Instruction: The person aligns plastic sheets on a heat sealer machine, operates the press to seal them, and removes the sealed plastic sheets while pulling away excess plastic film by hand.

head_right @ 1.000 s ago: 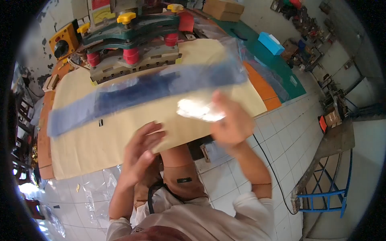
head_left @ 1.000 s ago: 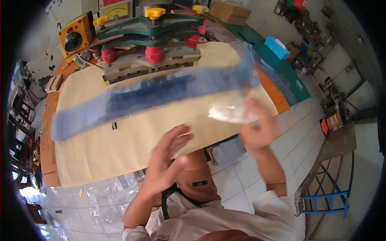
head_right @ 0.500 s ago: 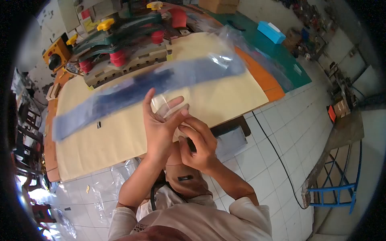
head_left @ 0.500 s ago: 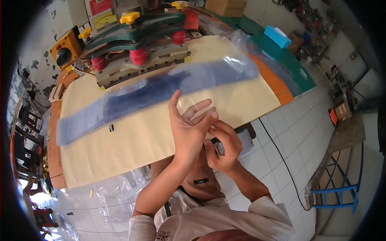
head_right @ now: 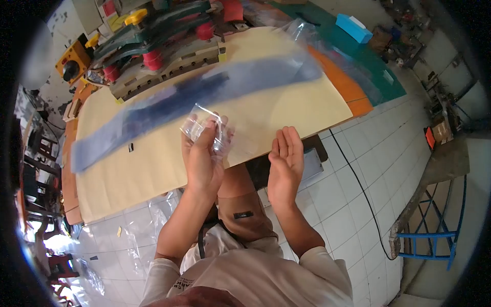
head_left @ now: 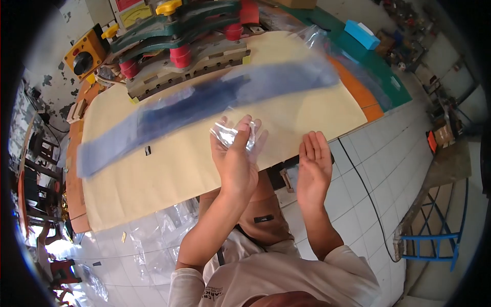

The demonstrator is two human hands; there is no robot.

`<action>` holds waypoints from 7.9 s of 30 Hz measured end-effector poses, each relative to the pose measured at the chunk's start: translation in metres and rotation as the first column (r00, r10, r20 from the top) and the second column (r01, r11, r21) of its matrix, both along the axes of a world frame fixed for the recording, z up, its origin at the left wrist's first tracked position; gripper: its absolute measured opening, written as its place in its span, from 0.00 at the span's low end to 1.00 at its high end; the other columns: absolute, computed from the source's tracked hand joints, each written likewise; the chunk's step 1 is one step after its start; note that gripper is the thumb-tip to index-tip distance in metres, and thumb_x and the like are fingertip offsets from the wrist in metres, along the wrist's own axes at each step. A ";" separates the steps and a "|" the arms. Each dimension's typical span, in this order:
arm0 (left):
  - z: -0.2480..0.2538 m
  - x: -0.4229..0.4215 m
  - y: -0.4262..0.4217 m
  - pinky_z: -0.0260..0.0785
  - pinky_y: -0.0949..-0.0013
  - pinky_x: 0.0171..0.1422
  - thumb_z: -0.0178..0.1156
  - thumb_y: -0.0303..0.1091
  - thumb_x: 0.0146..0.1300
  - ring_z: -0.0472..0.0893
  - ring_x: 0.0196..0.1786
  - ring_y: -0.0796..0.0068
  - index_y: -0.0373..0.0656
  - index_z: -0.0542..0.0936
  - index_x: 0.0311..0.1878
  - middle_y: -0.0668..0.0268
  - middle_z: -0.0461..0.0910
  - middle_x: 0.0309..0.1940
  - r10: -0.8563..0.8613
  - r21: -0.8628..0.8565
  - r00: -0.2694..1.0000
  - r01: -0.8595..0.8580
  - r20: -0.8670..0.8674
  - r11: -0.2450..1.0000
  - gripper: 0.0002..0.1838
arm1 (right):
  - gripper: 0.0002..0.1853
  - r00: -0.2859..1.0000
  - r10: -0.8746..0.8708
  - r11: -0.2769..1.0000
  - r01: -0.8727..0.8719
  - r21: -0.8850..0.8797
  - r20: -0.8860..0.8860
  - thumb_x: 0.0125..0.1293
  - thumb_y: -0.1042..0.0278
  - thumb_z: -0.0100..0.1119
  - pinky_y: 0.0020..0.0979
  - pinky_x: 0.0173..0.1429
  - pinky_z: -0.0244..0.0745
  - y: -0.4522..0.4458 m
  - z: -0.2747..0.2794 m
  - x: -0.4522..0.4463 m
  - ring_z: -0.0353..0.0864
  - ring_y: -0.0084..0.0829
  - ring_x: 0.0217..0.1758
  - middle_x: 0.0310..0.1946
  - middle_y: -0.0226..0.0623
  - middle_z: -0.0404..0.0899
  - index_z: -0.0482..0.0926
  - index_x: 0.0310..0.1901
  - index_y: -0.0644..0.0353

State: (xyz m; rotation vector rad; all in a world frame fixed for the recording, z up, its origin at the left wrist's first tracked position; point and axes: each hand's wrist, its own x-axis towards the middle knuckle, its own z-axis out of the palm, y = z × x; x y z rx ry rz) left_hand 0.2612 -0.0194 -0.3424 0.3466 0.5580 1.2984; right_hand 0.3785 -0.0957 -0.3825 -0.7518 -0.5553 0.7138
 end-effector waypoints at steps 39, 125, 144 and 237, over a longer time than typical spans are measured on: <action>0.025 -0.073 -0.048 0.78 0.64 0.46 0.61 0.15 0.58 0.83 0.41 0.57 0.42 0.53 0.65 0.54 0.76 0.42 0.216 0.355 0.943 -0.117 -0.254 0.927 0.36 | 0.09 0.615 0.646 0.733 -0.664 0.144 -0.452 0.66 0.80 0.50 0.40 0.57 0.79 0.211 0.057 0.121 0.81 0.40 0.51 0.45 0.48 0.81 0.73 0.47 0.71; -0.004 -0.395 0.061 0.73 0.78 0.33 0.68 0.29 0.56 0.79 0.30 0.82 0.39 0.70 0.55 0.66 0.81 0.31 -0.004 0.018 0.235 0.090 -0.972 0.996 0.25 | 0.24 0.632 0.651 0.513 0.042 -0.857 0.421 0.65 0.63 0.59 0.19 0.34 0.71 0.102 0.056 0.334 0.77 0.18 0.33 0.36 0.27 0.78 0.68 0.61 0.58; 0.020 -0.392 0.045 0.69 0.80 0.29 0.68 0.31 0.55 0.76 0.26 0.84 0.40 0.73 0.55 0.71 0.79 0.29 0.016 0.019 0.178 0.017 -0.984 1.000 0.24 | 0.12 0.741 0.573 0.493 0.029 -0.870 0.350 0.62 0.64 0.64 0.19 0.27 0.67 0.074 0.084 0.321 0.73 0.16 0.26 0.29 0.21 0.75 0.76 0.44 0.56; -0.002 -0.354 0.179 0.61 0.57 0.61 0.44 0.39 0.71 0.72 0.55 0.51 0.37 0.75 0.51 0.54 0.75 0.49 0.443 0.210 -0.696 0.398 -0.565 0.893 0.17 | 0.37 -0.126 0.658 0.418 0.882 -0.220 0.743 0.59 0.36 0.52 0.46 0.61 0.67 0.300 0.064 0.231 0.70 0.52 0.62 0.62 0.50 0.69 0.68 0.63 0.55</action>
